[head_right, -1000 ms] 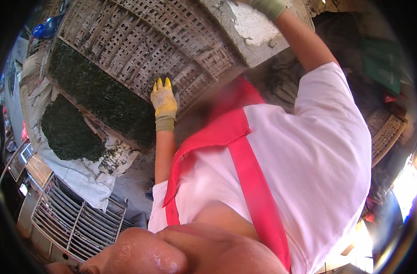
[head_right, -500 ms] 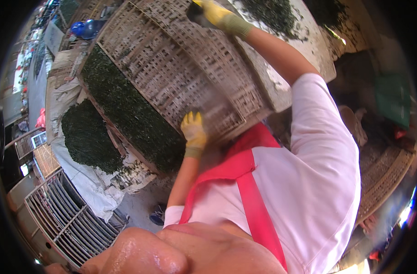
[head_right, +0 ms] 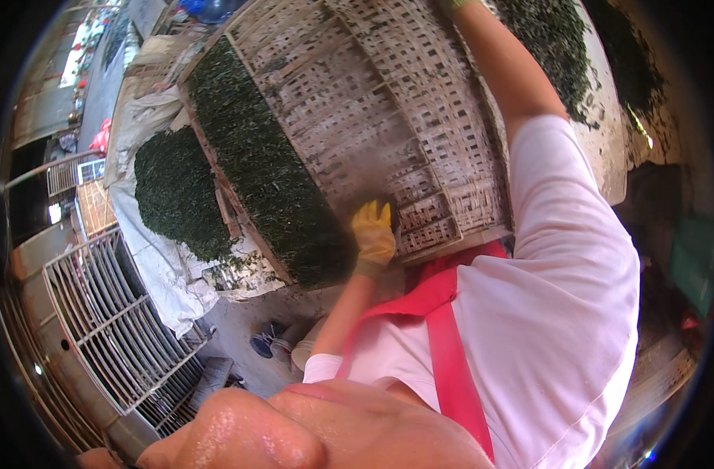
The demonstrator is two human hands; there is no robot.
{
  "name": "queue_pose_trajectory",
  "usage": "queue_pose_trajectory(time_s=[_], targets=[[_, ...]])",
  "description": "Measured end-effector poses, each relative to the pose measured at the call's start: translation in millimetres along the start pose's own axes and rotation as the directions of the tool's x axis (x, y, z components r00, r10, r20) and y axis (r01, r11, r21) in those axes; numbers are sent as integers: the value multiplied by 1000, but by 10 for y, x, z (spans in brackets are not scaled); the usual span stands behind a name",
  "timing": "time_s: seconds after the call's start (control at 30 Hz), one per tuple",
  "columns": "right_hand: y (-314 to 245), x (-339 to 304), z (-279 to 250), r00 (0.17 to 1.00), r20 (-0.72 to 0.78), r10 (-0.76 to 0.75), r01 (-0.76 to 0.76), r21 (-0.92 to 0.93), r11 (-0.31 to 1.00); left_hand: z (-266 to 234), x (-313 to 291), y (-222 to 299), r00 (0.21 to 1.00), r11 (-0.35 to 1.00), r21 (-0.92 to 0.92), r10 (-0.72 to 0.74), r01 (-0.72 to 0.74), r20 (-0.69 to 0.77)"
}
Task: The person processes green leaves by hand and using a tray. They scoop handfuls of leaves from a large pile, spread them across the surface of a grid-like tray, and press them through the openings.
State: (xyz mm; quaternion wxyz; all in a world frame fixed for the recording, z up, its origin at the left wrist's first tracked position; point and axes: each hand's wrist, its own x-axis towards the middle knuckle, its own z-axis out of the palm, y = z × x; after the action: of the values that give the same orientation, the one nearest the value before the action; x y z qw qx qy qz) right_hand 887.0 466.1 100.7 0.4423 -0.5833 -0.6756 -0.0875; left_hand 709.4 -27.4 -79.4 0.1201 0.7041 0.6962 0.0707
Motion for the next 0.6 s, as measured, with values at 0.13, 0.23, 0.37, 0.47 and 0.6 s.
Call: queue_pose_trajectory(time_s=[0.13,0.23,0.37,0.47,0.6], targets=[[-318,-283,164,800,-322,-506,589,265,763,-316,211,129,990,982,127,132,-137,45],[-1508,-1032,375,615,571,-543,277,488,828,-332,160,119,993,987,112,112,-117,47],[-1774,-1331,1002,570,650,-502,199,483,853,-380,170,123,992,986,118,106,-114,67],[-1626,-1153,881,603,695,-391,-351,671,653,-330,124,87,994,988,114,98,-104,58],[-875,-799,-392,642,746,-180,-725,666,177,-197,124,18,991,984,123,129,-127,-14]])
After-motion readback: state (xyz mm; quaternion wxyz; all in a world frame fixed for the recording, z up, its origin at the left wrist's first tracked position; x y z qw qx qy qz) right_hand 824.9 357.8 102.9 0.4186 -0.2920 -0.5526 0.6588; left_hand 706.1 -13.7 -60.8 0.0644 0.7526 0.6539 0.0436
